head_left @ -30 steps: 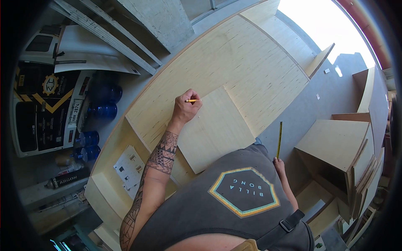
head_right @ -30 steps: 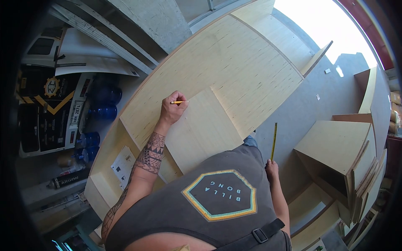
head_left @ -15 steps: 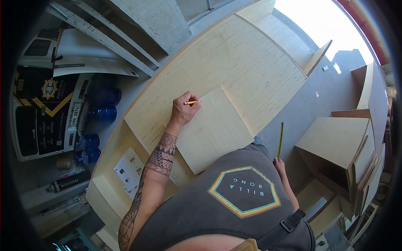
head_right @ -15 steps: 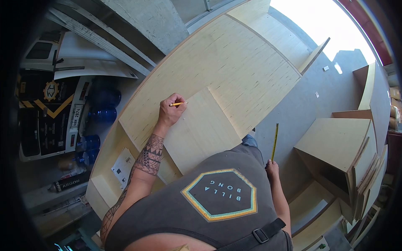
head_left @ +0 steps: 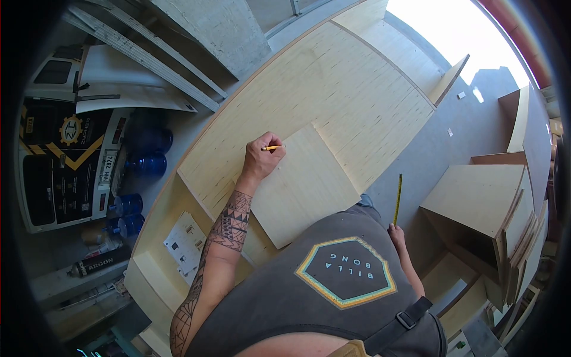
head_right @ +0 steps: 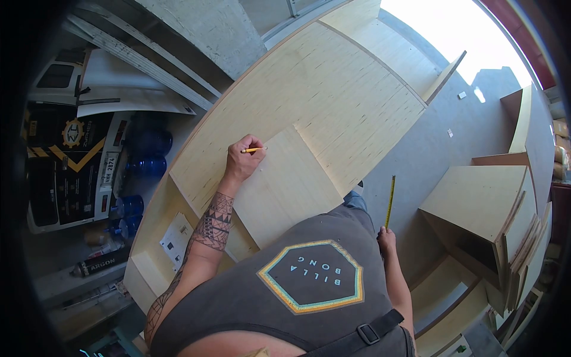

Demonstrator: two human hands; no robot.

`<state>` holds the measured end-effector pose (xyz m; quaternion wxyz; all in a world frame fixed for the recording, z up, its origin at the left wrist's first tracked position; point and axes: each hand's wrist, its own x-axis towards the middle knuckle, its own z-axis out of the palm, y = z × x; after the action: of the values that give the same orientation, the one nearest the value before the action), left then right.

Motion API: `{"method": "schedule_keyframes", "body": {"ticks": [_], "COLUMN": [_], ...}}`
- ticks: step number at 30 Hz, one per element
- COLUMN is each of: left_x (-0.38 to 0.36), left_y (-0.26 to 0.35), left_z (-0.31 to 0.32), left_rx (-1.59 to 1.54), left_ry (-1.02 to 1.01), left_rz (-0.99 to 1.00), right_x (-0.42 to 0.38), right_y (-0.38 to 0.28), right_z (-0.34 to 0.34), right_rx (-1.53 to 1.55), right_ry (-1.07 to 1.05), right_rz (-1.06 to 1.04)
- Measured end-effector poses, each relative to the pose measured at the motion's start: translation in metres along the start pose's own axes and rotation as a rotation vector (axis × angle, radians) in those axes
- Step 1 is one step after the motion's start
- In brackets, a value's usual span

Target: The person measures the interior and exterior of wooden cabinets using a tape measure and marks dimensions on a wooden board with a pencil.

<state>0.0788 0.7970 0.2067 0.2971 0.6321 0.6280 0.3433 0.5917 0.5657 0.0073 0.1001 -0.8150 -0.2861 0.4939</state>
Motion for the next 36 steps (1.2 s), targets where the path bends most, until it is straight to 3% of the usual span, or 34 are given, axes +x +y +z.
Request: {"method": "schedule_keyframes", "body": {"ticks": [3,18,36], "left_x": [0.001,0.001,0.000], "left_y": [0.003,-0.007,0.000], "left_z": [-0.005,0.001,0.003], "left_rx": [-0.007,-0.035,0.013], "left_ry": [-0.062,0.066,0.031], "left_rz": [-0.042,-0.007,0.050], "right_x": [-0.003,-0.006,0.006], "right_y": [-0.002,-0.005,-0.005], "right_z": [0.000,0.003,0.002], "right_rx": [0.009,0.050,-0.028], "right_ry": [-0.002,0.019,0.022], "right_rz": [-0.009,0.018,-0.013]}}
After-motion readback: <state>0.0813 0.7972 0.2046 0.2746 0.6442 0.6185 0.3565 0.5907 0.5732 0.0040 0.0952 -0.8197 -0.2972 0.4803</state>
